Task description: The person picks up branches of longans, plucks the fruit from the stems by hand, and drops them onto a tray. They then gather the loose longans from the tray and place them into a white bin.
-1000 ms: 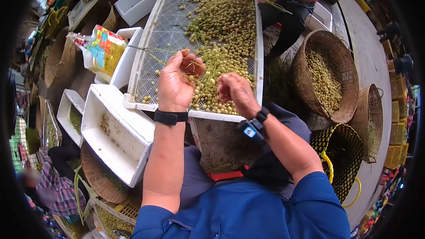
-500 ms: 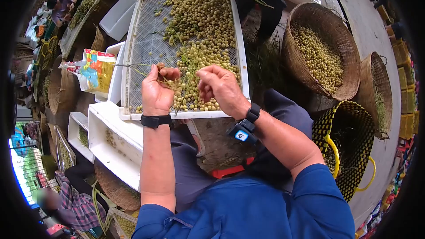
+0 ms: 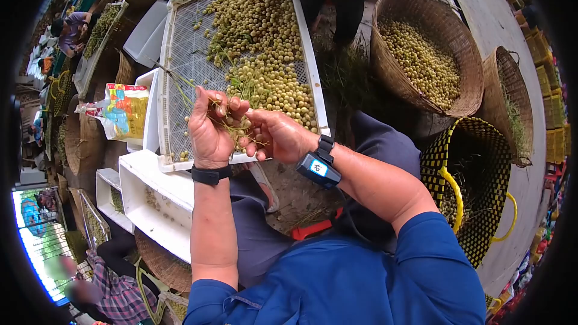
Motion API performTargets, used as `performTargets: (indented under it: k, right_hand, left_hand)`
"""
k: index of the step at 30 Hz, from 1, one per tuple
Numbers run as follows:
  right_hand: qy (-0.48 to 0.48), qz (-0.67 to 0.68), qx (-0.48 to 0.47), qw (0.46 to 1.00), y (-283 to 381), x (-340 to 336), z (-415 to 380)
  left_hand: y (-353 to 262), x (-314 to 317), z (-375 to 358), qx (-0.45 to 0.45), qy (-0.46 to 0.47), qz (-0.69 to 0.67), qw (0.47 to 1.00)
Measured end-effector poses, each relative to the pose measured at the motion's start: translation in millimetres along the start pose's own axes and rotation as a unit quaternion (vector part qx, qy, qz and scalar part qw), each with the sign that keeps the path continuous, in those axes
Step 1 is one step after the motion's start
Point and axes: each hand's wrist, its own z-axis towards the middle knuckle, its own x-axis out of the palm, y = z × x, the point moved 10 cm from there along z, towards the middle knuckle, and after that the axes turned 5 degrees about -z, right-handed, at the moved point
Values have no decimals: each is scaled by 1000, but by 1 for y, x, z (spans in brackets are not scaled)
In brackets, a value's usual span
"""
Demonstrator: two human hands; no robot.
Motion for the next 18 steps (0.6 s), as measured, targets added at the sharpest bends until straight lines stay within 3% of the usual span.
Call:
performTargets:
  k: [7,13,16,18]
  right_hand:
    - [38,1,18,999,-2,8,2]
    - [66,5,-16,998,-6,7,5]
    - [33,40,-48,998,2,5,2]
    - [-43,53,-80,995,13,-4,-3]
  left_hand:
    - [-2,1,1,10,2,24,1000]
    - [-2,15,2,27,65,95,993]
    - [-1,19,4,9,92,-13,996]
    - [-1,15,7,6,96,-58,994]
